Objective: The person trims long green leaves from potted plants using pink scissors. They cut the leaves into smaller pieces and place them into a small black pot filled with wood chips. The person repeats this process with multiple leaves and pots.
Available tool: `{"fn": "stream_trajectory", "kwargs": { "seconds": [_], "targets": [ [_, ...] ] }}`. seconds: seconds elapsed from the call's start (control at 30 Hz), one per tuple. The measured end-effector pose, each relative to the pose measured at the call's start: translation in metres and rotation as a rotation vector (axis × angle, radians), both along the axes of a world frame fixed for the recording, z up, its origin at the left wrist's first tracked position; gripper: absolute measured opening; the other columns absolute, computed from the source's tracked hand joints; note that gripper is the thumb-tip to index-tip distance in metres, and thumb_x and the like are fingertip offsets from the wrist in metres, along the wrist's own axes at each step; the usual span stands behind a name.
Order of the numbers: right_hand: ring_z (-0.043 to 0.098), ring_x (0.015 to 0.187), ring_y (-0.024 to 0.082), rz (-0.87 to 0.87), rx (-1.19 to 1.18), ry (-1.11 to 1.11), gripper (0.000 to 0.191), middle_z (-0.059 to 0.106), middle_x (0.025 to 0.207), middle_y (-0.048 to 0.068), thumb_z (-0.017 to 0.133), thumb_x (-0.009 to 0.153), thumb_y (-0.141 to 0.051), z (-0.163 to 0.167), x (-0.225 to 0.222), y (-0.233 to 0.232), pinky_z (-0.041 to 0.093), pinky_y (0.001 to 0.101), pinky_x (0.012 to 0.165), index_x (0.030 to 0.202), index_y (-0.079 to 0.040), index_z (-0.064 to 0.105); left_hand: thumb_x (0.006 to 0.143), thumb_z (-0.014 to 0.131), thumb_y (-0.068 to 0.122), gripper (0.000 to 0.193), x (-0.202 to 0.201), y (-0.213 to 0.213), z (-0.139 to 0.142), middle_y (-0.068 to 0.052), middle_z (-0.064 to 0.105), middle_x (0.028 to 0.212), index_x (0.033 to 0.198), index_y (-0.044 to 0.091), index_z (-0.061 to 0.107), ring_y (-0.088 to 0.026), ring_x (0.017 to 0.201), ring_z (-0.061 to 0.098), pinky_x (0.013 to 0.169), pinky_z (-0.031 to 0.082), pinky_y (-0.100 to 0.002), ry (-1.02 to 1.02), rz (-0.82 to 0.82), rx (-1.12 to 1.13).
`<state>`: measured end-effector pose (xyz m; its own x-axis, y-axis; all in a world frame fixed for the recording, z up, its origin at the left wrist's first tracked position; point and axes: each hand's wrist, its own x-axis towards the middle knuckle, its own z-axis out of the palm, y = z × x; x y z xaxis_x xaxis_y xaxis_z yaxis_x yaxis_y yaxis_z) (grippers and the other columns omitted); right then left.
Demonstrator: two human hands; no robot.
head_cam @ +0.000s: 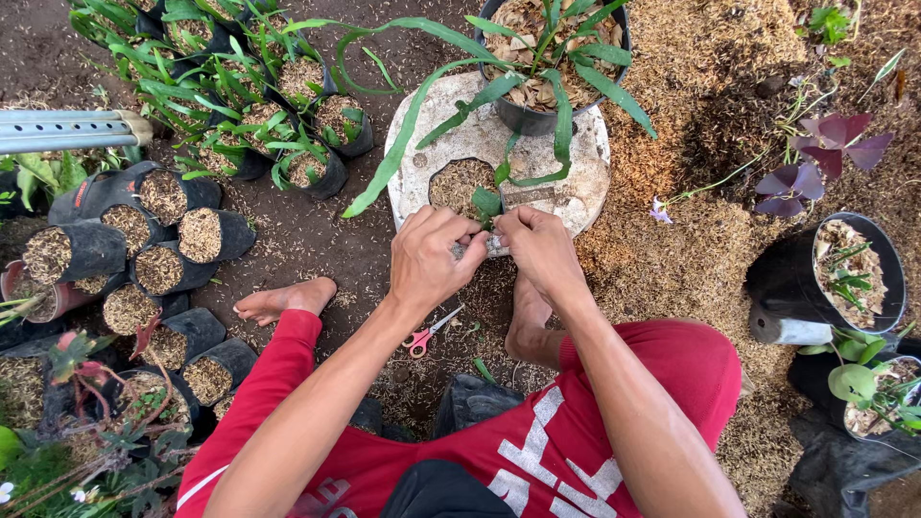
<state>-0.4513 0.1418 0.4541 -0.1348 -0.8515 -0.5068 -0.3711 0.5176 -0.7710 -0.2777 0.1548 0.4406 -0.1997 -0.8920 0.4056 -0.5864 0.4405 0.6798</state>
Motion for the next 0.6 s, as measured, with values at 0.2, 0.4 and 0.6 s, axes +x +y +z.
{"fn": "stream_trajectory", "kwargs": {
  "seconds": [0.2,0.4,0.6],
  "targets": [
    [0.059,0.068,0.012,0.044,0.06,0.139,0.03,0.07,0.075,0.003,0.061,0.091,-0.031,0.0,-0.001,0.0,0.045,0.0314,0.067,0.084,-0.004,0.073,0.082,0.08,0.015,0.011,-0.004,0.0,-0.004,-0.004,0.067,0.08,0.083,0.007,0.073,-0.023,0.078,0.063,0.075,0.051,-0.039,-0.008,0.014,0.015],
    [0.059,0.069,0.012,0.0,0.014,0.063,0.028,0.07,0.075,0.005,0.062,0.091,-0.029,-0.002,-0.003,-0.001,0.046,0.0307,0.067,0.085,-0.004,0.073,0.082,0.082,0.019,0.015,0.0,-0.003,-0.001,-0.004,0.068,0.085,0.088,0.007,0.074,-0.023,0.082,0.063,0.077,0.051,-0.038,-0.027,-0.025,0.005],
    [0.062,0.07,0.013,0.009,0.001,0.04,0.029,0.071,0.075,0.006,0.063,0.09,-0.029,-0.007,-0.005,-0.001,0.048,0.0301,0.068,0.085,-0.003,0.073,0.084,0.083,0.028,0.039,0.013,0.0,0.002,-0.008,0.067,0.117,0.112,0.004,0.072,-0.029,0.113,0.058,0.095,0.043,-0.045,-0.183,-0.058,-0.162]
  ]
}}
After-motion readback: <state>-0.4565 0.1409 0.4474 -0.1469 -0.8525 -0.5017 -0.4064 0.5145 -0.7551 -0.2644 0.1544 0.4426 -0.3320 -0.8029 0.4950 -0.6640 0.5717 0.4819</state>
